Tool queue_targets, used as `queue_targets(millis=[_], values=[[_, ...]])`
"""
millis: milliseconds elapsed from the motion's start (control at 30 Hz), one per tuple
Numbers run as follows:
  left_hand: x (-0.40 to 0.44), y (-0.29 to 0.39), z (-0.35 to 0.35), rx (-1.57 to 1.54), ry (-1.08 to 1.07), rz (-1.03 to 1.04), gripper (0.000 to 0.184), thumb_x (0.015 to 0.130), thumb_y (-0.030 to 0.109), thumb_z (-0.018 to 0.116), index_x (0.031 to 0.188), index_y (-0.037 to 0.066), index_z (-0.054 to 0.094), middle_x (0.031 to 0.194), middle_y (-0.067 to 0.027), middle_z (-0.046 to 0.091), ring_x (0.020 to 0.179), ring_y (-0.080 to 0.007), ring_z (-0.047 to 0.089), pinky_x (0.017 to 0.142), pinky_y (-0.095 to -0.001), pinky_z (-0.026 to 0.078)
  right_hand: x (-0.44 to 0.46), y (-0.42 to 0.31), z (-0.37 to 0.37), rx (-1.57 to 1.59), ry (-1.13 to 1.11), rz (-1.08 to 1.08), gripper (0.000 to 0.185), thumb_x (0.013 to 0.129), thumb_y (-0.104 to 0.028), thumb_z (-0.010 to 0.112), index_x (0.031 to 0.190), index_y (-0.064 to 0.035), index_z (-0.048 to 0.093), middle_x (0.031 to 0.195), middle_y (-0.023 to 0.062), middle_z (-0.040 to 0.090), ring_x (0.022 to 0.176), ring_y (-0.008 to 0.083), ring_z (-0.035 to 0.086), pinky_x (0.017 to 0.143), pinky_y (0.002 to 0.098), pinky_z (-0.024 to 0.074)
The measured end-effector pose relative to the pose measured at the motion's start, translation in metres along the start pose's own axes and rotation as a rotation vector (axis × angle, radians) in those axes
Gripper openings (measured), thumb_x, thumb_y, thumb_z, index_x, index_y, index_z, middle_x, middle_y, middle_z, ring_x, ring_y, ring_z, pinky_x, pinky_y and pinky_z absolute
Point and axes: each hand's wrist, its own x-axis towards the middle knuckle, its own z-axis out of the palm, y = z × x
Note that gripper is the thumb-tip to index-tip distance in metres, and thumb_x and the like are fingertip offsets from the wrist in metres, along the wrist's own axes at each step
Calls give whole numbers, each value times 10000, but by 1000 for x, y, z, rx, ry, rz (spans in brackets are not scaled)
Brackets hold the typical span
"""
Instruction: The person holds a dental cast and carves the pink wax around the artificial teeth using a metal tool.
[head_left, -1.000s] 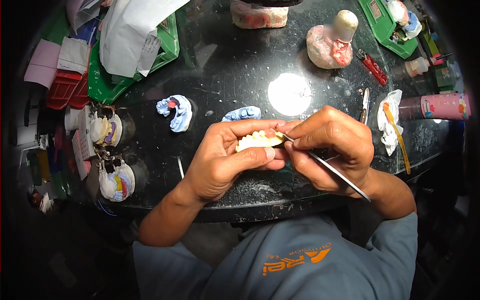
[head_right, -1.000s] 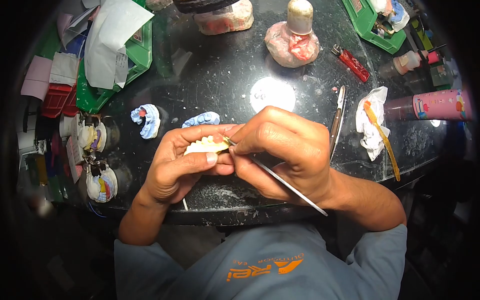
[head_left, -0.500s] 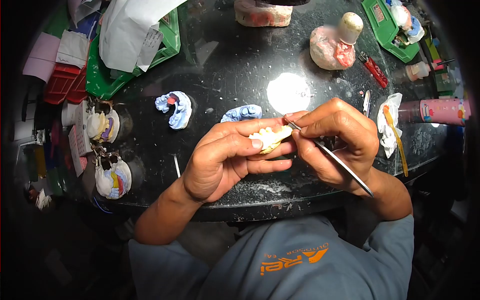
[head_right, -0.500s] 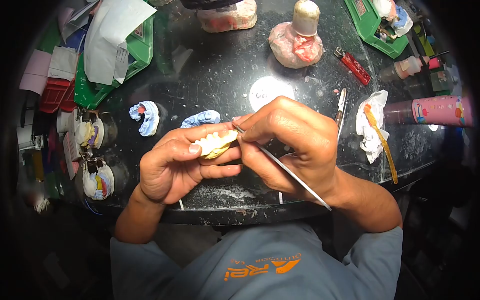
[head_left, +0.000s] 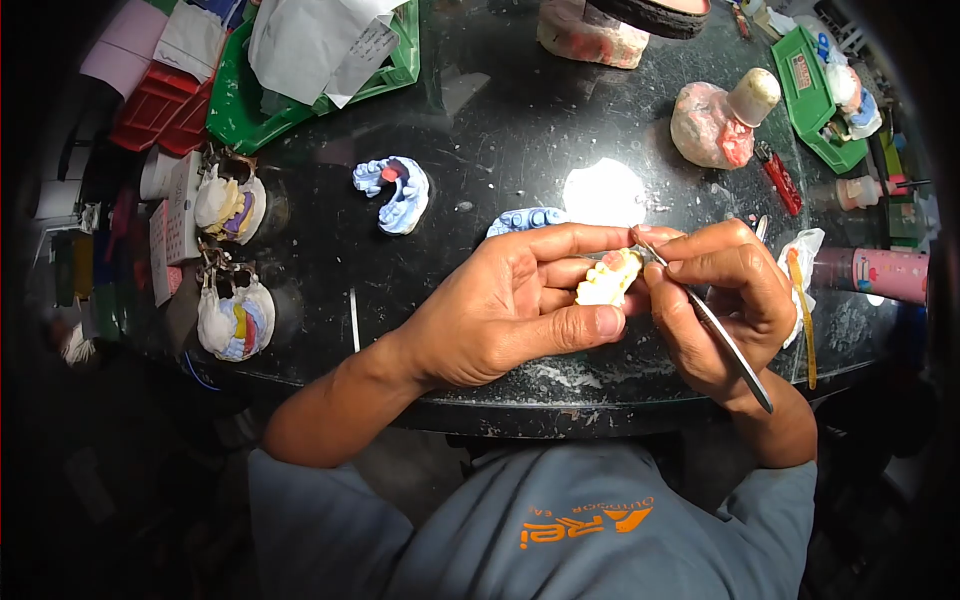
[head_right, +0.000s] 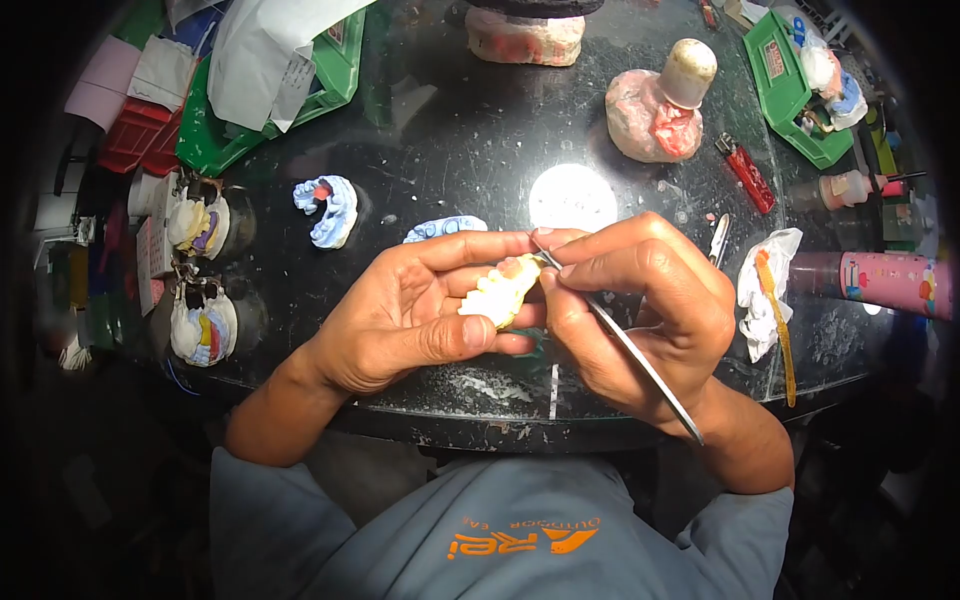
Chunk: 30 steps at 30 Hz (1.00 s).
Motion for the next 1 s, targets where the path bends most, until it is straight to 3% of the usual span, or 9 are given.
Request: queue_targets(millis=[267,500,700,733,867,1000], values=[[2,-2,-2,-7,-10,7,819,925,125,839,1562,-67,361,1462,-222,585,1377,-284,594,1128,-417,549,-5,-2,6,74,72,-30,178,800,125,798,923,48,695,916,191,740,931,317,793,898,422,657],[2,-1,0,-23,27,-30,878,890,126,874,1558,-69,339,1464,-242,584,1368,-301,606,1138,-429,541,-5,-7,5,81,66,-33,161,794,117,813,879,47,696,882,183,734,835,263,781,902,470,669],[3,-4,1,-56,11,25,831,894,69,852,1551,-71,364,1440,-236,605,1350,-296,620,1156,-443,527,-4,-11,3,95,24,-34,154,789,124,808,856,45,695,883,187,733,782,229,755,925,499,663],[2,-5,-3,-44,-12,31,780,905,1,815,1548,-69,377,1425,-226,619,1329,-282,635,1162,-448,522,-4,-11,4,83,21,-44,161,795,133,800,865,48,683,876,188,728,783,223,750,929,509,660],[2,-5,-7,16,-39,13,748,912,-58,791,1548,-40,397,1393,-183,648,1272,-216,664,1048,-326,575,-6,-10,5,71,-10,-58,184,811,160,772,896,52,650,859,192,707,785,205,735,931,549,650],[2,-6,-5,-52,-67,46,711,920,-18,806,1524,-15,433,1429,-181,622,1270,-200,654,1053,-331,567,-7,-11,5,50,-12,-54,182,819,168,750,882,59,619,867,205,691,784,212,725,918,565,650]])
